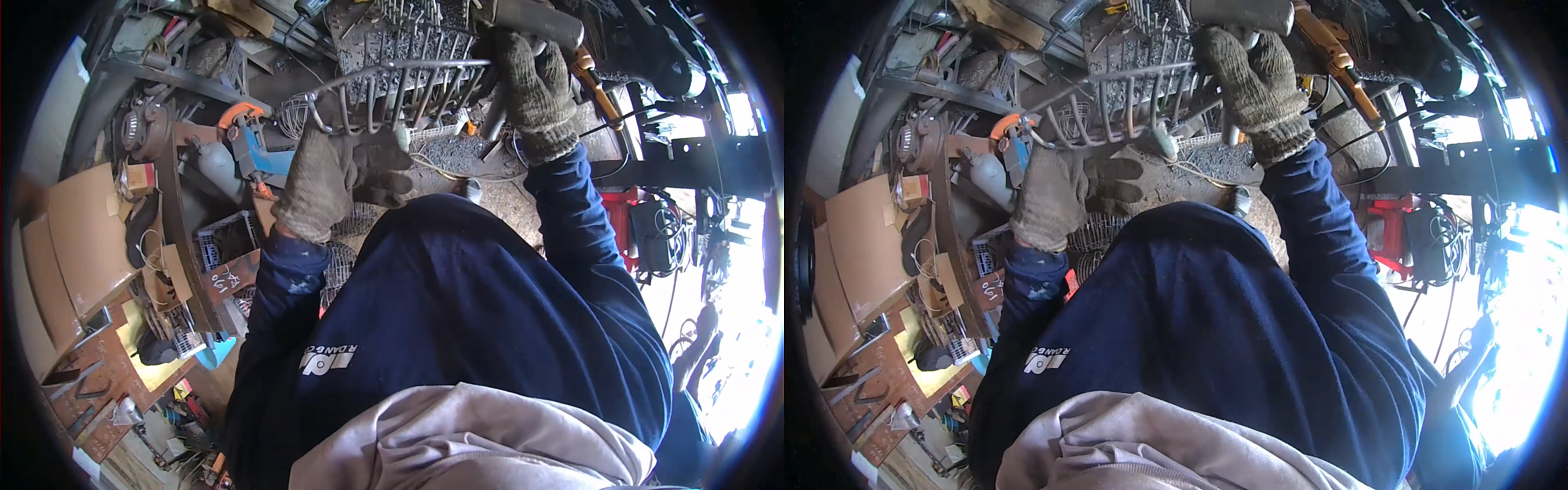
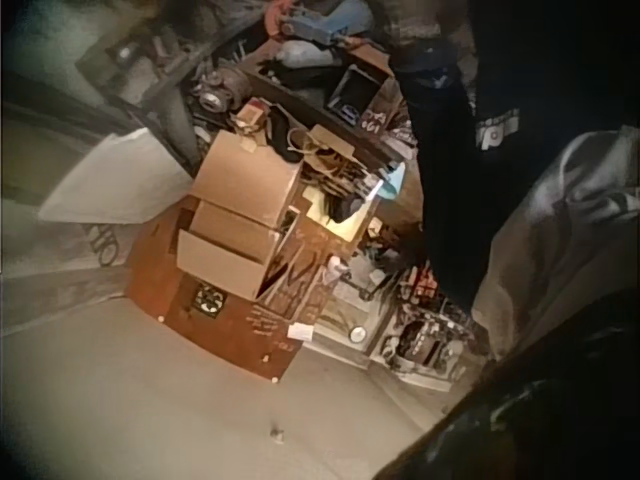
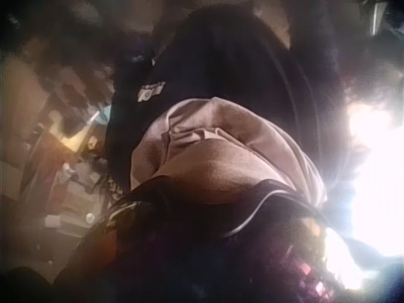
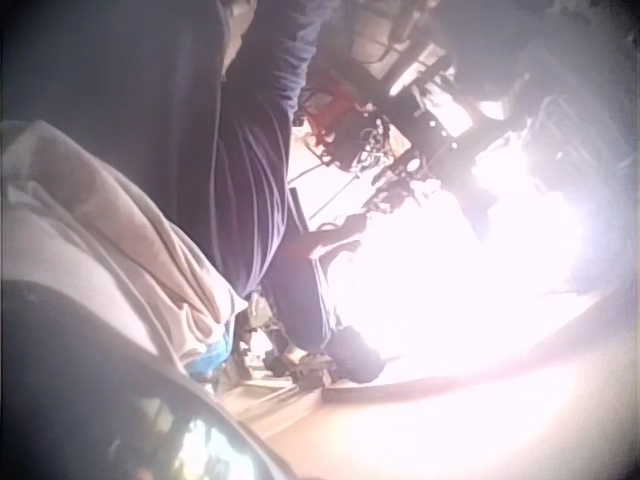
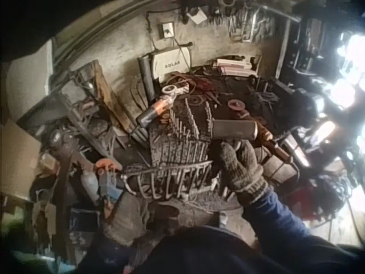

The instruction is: The person uses an angle grinder to smooth the edges of a metal cage, hammers the cage to adjust its shape, and then uses a welding tool to join the metal rods.

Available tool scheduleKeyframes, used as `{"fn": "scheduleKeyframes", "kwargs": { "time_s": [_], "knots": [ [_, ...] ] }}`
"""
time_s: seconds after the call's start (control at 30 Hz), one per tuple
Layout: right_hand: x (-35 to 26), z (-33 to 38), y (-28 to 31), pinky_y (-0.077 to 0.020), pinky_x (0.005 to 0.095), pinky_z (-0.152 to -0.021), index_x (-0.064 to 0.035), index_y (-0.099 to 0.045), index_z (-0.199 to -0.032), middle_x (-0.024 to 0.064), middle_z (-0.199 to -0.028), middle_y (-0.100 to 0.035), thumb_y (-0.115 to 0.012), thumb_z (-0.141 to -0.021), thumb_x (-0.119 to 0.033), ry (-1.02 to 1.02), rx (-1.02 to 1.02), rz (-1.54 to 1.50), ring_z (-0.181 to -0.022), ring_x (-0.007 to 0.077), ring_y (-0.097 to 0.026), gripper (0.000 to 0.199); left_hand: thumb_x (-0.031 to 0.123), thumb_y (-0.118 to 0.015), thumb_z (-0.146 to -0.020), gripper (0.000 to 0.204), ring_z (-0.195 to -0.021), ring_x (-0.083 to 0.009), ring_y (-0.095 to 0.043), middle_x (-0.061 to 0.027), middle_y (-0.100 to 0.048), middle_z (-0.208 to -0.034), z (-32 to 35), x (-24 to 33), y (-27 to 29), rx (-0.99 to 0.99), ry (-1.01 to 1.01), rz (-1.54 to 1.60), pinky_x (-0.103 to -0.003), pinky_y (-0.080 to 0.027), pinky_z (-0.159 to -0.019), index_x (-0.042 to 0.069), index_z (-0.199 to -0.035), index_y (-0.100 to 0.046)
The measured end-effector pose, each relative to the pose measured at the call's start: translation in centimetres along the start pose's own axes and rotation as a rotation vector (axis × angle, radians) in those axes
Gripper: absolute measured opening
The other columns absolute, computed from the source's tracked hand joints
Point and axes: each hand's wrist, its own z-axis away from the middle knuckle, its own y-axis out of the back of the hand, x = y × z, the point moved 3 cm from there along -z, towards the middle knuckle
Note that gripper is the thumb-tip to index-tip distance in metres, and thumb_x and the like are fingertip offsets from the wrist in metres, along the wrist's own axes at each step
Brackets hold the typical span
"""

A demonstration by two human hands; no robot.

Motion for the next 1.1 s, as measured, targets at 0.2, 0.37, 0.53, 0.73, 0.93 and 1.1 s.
{"fn": "scheduleKeyframes", "kwargs": {
  "time_s": [0.2, 0.37, 0.53, 0.73, 0.93, 1.1],
  "knots": [
    [-2.2, -0.2, -0.6, -0.0506, 0.0346, -0.094, -0.0066, -0.062, -0.126, 0.0092, -0.117, -0.068, -0.053, -0.103, -0.04, -0.354, -0.026, 0.154, -0.111, 0.0198, -0.065, 0.042, 0.042, -0.048, -0.103, 0.053, -0.087, -0.0222, -0.07, -0.0144, -0.071, -0.099, 2.0, 0.7, 1.1, 0.685, -0.352, -0.783, -0.033, -0.055, -0.074, 0.001, -0.136, -0.05],
    [-3.0, 0.3, -0.7, -0.0507, 0.0336, -0.095, -0.0064, -0.061, -0.13, 0.0104, -0.12, -0.067, -0.05, -0.105, -0.031, -0.262, -0.151, 0.471, -0.11, 0.0214, -0.065, 0.037, 0.02, -0.062, -0.097, 0.038, -0.09, -0.0154, -0.067, -0.0098, -0.07, -0.103, 1.8, 0.5, -2.6, 0.4, -0.45, -0.06, -0.028, -0.054, -0.077, -0.001, -0.128, -0.059],
    [-1.7, 0.6, -0.1, -0.0504, 0.0359, -0.097, -0.0074, -0.058, -0.135, 0.0137, -0.125, -0.063, -0.047, -0.105, -0.022, -0.335, -0.171, 0.378, -0.113, 0.0264, -0.063, 0.035, 0.006, -0.063, -0.094, 0.039, -0.101, -0.0192, -0.069, -0.0129, -0.069, -0.116, 1.5, 1.8, -4.8, 0.205, -0.263, 0.018, -0.032, -0.055, -0.088, -0.002, -0.132, -0.058],
    [0.0, 0.8, 1.3, -0.0505, 0.0385, -0.097, -0.0105, -0.056, -0.136, 0.016, -0.122, -0.064, -0.047, -0.102, -0.018, 0.058, -0.39, 0.954, -0.114, 0.0308, -0.063, 0.036, -0.001, -0.058, -0.095, 0.046, -0.111, -0.0214, -0.066, -0.0133, -0.064, -0.128, 1.1, 1.5, -4.7, 0.153, -0.152, 0.118, -0.034, -0.055, -0.094, -0.001, -0.14, -0.051],
    [1.0, 0.9, 1.5, -0.0521, 0.0402, -0.088, -0.0212, -0.059, -0.134, 0.0156, -0.11, -0.064, -0.051, -0.097, -0.017, 0.103, -0.339, 0.923, -0.102, 0.0315, -0.065, 0.038, -0.001, -0.061, -0.094, 0.048, -0.107, -0.0206, -0.067, -0.0134, -0.065, -0.127, 0.6, 0.7, -4.3, 0.134, -0.058, 0.245, -0.032, -0.055, -0.093, 0.001, -0.14, -0.051],
    [2.0, 0.7, 1.6, -0.0522, 0.0412, -0.09, -0.0218, -0.057, -0.137, 0.0157, -0.115, -0.064, -0.05, -0.097, -0.015, -0.216, -0.329, 0.663, -0.105, 0.0322, -0.065, 0.041, 0.002, -0.062, -0.093, 0.044, -0.106, -0.0239, -0.067, -0.0151, -0.065, -0.126, 0.2, 0.7, -4.6, 0.193, -0.071, 0.174, -0.037, -0.056, -0.091, -0.001, -0.137, -0.053]
  ]
}}
